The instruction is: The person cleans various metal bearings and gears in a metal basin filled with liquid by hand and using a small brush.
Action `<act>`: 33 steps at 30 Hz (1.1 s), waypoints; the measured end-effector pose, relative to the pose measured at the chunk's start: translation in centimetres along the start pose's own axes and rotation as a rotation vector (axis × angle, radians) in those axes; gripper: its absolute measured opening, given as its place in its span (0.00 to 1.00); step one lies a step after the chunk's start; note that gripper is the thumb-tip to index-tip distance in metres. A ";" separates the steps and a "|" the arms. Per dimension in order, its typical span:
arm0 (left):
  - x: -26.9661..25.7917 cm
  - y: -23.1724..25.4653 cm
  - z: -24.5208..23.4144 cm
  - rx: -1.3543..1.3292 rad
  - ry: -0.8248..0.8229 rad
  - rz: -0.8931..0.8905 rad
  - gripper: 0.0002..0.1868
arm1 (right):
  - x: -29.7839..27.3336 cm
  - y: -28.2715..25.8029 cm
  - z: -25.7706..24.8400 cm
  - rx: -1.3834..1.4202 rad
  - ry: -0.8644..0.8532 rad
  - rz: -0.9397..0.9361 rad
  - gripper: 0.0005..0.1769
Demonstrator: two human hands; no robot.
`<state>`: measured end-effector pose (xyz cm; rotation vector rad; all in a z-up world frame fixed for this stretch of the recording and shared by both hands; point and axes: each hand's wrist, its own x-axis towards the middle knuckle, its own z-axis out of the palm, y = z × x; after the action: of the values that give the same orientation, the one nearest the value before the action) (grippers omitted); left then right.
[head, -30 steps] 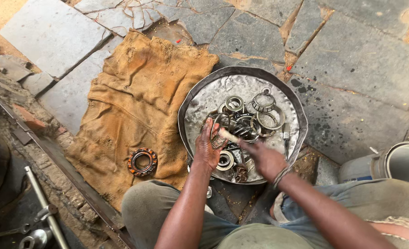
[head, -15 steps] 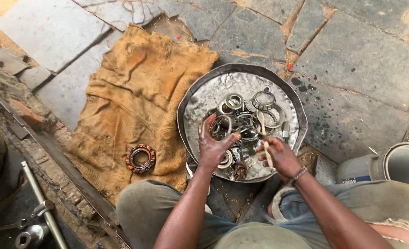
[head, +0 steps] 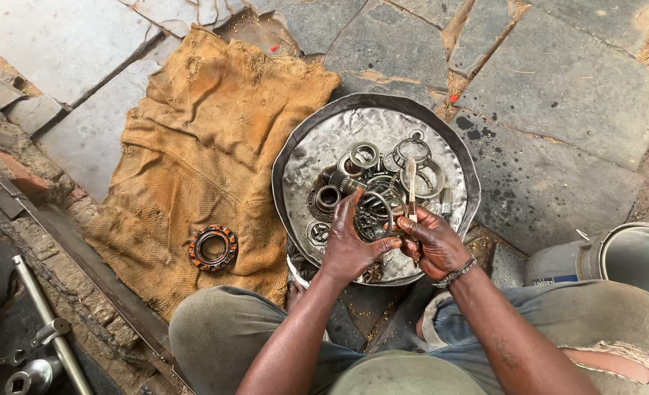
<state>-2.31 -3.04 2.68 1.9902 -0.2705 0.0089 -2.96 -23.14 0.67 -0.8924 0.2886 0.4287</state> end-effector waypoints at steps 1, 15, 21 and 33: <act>0.1 -0.1 0.1 -0.011 -0.007 -0.019 0.63 | 0.1 -0.1 0.1 -0.006 0.007 -0.002 0.11; 2.3 -6.6 -0.4 -0.833 0.314 -0.624 0.34 | 7.5 5.5 -11.9 -1.368 0.441 0.251 0.26; 1.5 -7.0 -1.9 -1.090 0.363 -0.629 0.19 | 8.6 8.0 -13.5 -1.871 0.472 0.275 0.23; 2.5 -5.7 -2.4 -1.287 0.217 -0.564 0.40 | 12.8 15.6 -11.9 -1.293 0.295 0.501 0.13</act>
<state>1.51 0.92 -1.14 0.7116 0.3744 -0.2470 0.11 -20.96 -22.42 -2.1761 0.5179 0.9876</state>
